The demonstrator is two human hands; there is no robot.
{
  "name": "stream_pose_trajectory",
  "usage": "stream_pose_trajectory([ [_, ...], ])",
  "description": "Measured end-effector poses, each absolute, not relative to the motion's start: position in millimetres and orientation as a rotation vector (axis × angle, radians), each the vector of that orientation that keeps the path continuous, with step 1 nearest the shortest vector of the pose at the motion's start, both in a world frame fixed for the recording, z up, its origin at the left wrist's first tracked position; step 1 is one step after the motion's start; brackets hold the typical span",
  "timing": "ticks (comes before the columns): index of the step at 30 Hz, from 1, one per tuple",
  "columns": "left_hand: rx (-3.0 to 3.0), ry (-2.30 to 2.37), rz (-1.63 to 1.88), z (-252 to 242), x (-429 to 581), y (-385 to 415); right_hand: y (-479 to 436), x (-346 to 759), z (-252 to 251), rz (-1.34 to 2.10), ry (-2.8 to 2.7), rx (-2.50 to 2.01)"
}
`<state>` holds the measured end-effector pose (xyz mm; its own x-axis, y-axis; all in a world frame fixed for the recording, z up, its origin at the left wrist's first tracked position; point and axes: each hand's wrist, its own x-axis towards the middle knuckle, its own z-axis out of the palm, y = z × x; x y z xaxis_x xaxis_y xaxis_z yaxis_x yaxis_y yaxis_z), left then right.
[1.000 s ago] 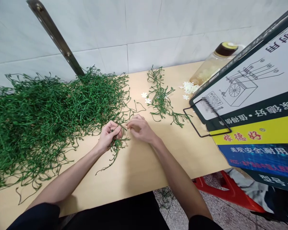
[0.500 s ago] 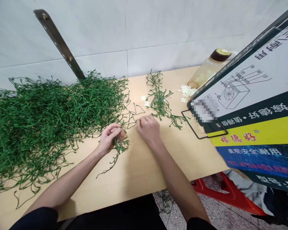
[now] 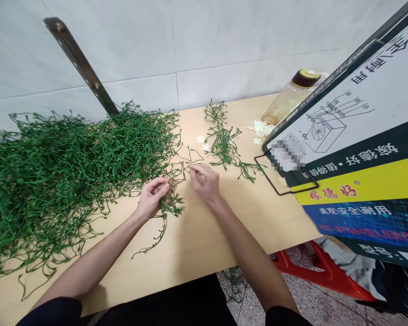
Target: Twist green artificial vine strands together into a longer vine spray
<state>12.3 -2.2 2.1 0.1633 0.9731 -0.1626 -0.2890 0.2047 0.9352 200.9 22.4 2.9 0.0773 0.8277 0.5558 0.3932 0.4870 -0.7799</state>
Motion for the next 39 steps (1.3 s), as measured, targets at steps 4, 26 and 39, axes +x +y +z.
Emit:
stream_pose_trajectory([
  [4,0.897,0.939,1.124,0,14,-3,20,199,7,1.027,-1.528,-0.935],
  [26,1.136,0.974,1.047,6,16,-7,20,197,9,1.043,-1.638,-0.975],
  [39,1.181,1.027,1.060,5,16,-7,18,202,10,0.749,-2.040,-1.014],
])
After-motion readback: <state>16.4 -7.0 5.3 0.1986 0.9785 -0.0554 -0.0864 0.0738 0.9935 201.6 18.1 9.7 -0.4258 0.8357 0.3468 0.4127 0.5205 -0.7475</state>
